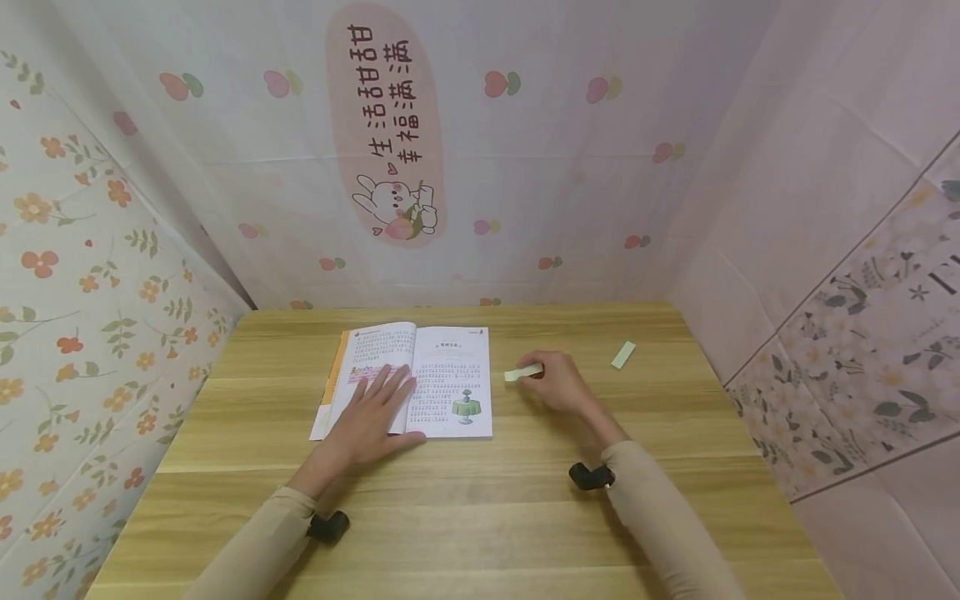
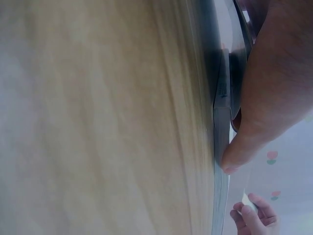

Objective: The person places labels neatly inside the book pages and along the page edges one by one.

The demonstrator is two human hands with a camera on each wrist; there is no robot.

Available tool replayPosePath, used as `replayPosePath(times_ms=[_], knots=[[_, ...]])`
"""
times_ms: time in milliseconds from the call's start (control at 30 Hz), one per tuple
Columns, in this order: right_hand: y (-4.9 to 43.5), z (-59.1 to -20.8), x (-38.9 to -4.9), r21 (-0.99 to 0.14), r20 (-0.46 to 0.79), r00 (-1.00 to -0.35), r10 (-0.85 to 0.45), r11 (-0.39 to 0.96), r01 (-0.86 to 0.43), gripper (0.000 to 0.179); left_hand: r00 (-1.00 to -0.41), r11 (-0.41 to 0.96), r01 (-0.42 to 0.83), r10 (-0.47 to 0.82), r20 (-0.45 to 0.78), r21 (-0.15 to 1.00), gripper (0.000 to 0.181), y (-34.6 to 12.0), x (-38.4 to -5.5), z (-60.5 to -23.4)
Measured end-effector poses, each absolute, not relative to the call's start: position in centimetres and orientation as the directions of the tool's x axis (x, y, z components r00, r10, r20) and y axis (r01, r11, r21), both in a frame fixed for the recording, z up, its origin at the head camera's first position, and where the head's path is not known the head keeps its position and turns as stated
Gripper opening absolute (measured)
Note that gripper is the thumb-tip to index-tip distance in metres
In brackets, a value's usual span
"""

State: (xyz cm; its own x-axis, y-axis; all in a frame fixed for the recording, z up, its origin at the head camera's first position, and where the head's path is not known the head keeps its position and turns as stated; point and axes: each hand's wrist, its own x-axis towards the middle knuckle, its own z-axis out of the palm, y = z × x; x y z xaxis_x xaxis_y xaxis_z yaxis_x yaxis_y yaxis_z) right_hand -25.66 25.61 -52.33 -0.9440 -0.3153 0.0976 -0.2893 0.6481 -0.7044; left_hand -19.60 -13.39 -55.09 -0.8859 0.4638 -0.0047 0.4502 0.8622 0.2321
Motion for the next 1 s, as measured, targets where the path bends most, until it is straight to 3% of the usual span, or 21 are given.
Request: replayPosePath(times_ms=[567, 1000], knots=[[23.1, -53.4, -25.6, -0.689, 0.164, -0.925, -0.344, 0.631, -0.357, 0.017, -0.885, 0.86, 0.453, 0.466, 0.004, 0.235, 0.107, -13.3, -19.5, -55.0], [21.5, -54.0, -25.5, -0.732, 0.12, -0.923, -0.367, 0.595, -0.332, 0.019, -0.888, 0.862, 0.447, 0.46, 0.001, 0.238, 0.107, -13.3, -19.5, -54.9]])
